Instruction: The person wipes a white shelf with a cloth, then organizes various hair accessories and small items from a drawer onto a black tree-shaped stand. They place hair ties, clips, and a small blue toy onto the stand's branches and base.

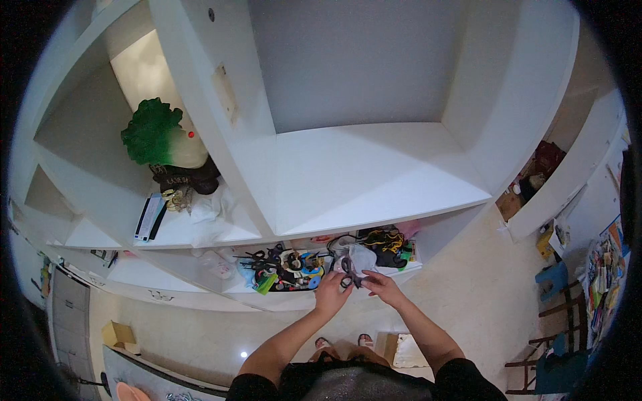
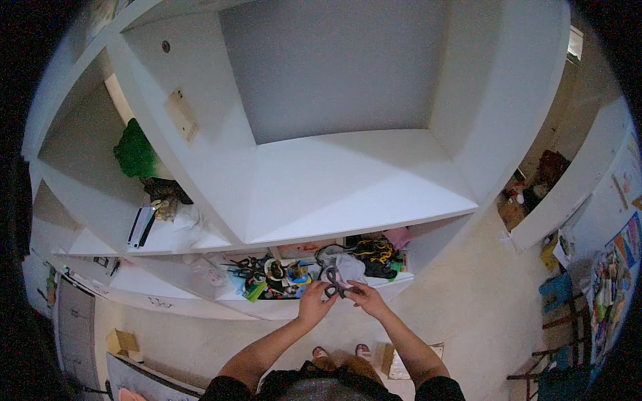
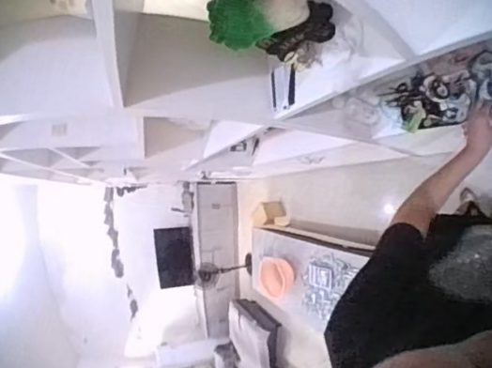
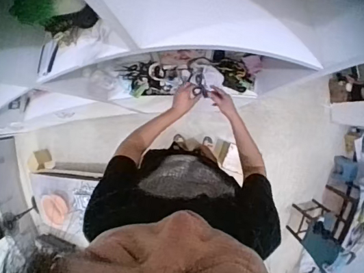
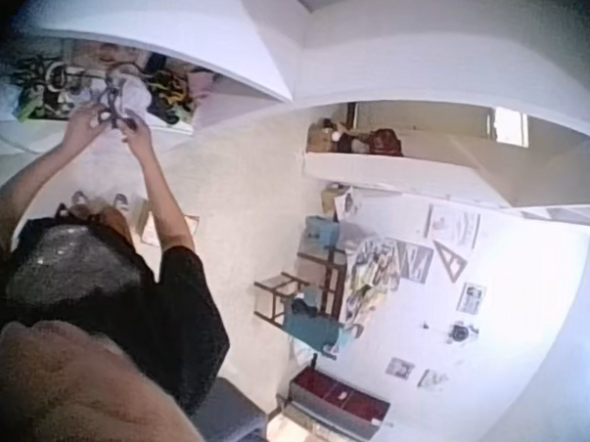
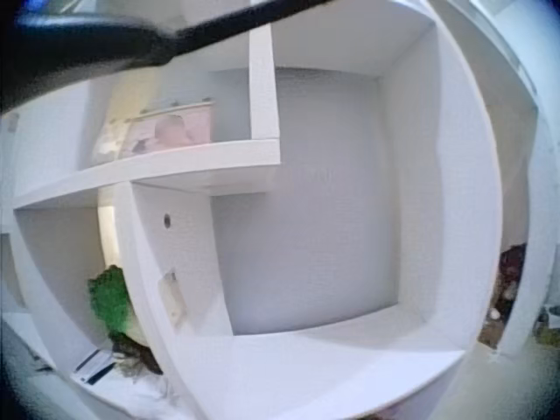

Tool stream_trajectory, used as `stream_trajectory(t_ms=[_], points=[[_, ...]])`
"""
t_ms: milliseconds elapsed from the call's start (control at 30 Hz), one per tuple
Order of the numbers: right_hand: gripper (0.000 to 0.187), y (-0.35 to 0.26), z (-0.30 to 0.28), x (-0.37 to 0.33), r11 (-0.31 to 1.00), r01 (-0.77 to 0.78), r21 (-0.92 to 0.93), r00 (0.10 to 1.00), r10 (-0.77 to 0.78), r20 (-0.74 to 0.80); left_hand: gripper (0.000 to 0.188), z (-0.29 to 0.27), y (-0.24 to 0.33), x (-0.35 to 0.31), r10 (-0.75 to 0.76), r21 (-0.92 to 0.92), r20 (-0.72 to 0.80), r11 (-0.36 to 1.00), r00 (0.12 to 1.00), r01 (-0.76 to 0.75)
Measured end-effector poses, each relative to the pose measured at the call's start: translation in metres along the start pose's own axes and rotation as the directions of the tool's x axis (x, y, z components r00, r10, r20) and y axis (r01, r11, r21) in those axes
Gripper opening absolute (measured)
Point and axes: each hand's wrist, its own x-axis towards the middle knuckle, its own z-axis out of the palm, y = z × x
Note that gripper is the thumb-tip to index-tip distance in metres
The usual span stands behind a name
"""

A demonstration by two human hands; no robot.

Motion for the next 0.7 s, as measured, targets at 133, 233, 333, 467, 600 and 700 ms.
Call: stream_trajectory(t_ms=[133,233,333,467,600,700], points=[[0.038,0.005,-0.021,0.008,0.997,0.074,0.036,0.994,-0.071,-0.087,0.037,0.019,0.009,0.018,-0.013,-0.088,0.02,0.996,1.0,0.014],[0.036,0.008,-0.041,0.023,0.974,0.226,-0.004,0.941,-0.219,-0.259,0.037,0.03,0.009,0.023,0.035,-0.037,-0.114,0.999,0.993,-0.04],[0.035,0.01,-0.066,0.05,0.939,0.249,-0.238,0.842,-0.331,-0.425,0.035,0.024,-0.002,0.009,0.044,-0.091,-0.01,0.995,0.999,-0.044],[0.034,0.024,-0.092,0.068,0.451,0.138,-0.882,0.704,-0.671,-0.233,0.026,0.005,-0.034,-0.026,-0.077,-0.056,0.148,0.995,0.986,0.086],[0.029,0.003,-0.078,0.062,0.501,0.069,-0.863,0.639,-0.686,-0.347,0.019,-0.017,-0.064,-0.06,-0.234,-0.069,0.03,0.969,0.972,0.236],[0.025,-0.031,-0.049,0.045,0.475,0.183,-0.861,0.499,-0.8,-0.334,0.016,-0.033,-0.082,-0.076,-0.377,-0.124,-0.016,0.92,0.926,0.372]])
